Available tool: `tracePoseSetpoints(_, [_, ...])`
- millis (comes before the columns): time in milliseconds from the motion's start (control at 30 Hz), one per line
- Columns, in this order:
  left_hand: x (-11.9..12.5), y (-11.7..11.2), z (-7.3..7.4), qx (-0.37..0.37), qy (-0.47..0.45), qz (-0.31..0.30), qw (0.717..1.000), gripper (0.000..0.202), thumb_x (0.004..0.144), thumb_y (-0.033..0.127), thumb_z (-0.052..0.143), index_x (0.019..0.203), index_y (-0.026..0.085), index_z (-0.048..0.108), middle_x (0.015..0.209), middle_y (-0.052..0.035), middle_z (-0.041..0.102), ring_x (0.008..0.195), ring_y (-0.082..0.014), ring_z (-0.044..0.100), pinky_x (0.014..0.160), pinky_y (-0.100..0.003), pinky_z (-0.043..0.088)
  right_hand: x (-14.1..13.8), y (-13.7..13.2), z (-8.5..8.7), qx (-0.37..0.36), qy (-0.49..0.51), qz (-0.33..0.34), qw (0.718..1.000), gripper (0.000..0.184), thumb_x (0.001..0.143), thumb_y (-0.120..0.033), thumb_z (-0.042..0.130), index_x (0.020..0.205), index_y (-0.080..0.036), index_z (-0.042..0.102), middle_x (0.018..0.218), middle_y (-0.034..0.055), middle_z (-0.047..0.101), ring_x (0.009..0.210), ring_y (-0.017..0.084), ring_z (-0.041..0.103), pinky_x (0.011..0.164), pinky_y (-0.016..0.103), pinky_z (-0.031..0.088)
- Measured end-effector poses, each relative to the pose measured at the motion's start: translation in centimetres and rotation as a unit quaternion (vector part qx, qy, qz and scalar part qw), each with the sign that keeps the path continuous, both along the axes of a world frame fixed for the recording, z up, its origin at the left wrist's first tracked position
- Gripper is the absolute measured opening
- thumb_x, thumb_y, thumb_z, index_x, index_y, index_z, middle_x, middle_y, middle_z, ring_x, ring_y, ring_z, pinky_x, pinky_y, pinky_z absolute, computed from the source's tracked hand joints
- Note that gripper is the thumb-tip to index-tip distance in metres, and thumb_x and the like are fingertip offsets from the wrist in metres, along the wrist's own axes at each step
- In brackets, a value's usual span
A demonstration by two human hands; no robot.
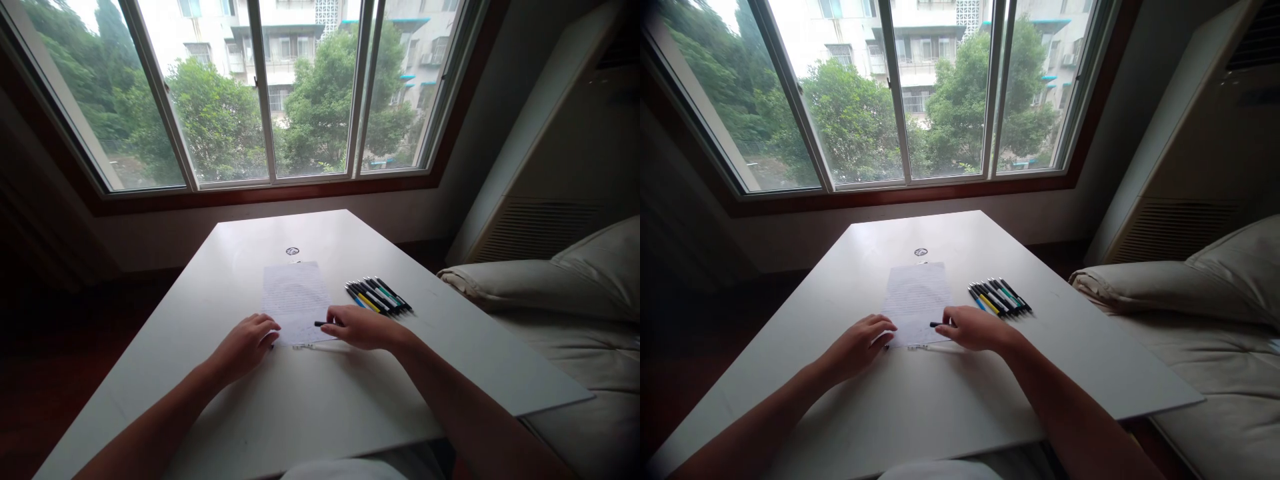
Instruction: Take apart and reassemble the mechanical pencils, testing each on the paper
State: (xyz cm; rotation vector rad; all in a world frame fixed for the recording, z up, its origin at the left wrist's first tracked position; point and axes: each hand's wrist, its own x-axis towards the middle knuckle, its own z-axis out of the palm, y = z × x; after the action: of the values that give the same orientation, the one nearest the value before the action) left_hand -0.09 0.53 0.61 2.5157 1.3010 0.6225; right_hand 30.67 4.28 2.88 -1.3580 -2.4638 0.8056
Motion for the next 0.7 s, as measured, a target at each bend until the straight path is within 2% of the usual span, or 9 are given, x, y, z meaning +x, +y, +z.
tracePoseSetpoints(100, [-0.1,-0.1,0.4,-0.020,0.018,-0.034,0.999,0.025,0.099,0.022,0.047,0.106,0.023,0.071,0.109,-0.0076,0.069,0.099,-0.0219,0.062,0.088,-0.034,0.051,0.7,0.3,0.3,-0.012,-0.013,-0.015,1.000,0.042,0.090,-0.058,0.055,0.093,-0.019,0.071,0.085,0.0081,0.071,0.065,0.017,0.059,0.051,0.025,0.032])
tracePoseSetpoints(333, [-0.8,-0.1,0.9,-0.026,0.023,-0.065,0.997,0.021,0.097,0.023,0.052,0.103,0.023,0.071,0.109,-0.0077,0.068,0.099,-0.0210,0.062,0.088,-0.032,0.051,1.7,0.6,1.0,-0.037,-0.046,-0.025,0.998,0.034,0.084,-0.053,0.063,0.086,-0.021,0.074,0.079,0.0050,0.072,0.061,0.016,0.058,0.050,0.027,0.029])
tracePoseSetpoints(533, [-0.8,-0.1,0.9,-0.022,0.039,-0.069,0.997,0.018,0.095,0.031,0.059,0.108,0.024,0.069,0.113,-0.0080,0.067,0.102,-0.0227,0.062,0.087,-0.034,0.051,1.6,0.8,0.5,-0.040,-0.060,-0.033,0.997,0.028,0.078,-0.048,0.070,0.087,-0.022,0.075,0.079,0.0042,0.071,0.063,0.017,0.060,0.051,0.027,0.033])
tracePoseSetpoints(700, [-0.3,-0.5,0.6,-0.018,0.043,-0.074,0.996,0.021,0.094,0.030,0.060,0.114,0.026,0.068,0.120,-0.0076,0.065,0.107,-0.0237,0.060,0.089,-0.037,0.052,1.9,0.9,0.0,-0.021,-0.059,-0.032,0.998,0.027,0.074,-0.045,0.075,0.088,-0.022,0.075,0.081,0.0045,0.071,0.066,0.018,0.062,0.052,0.026,0.034])
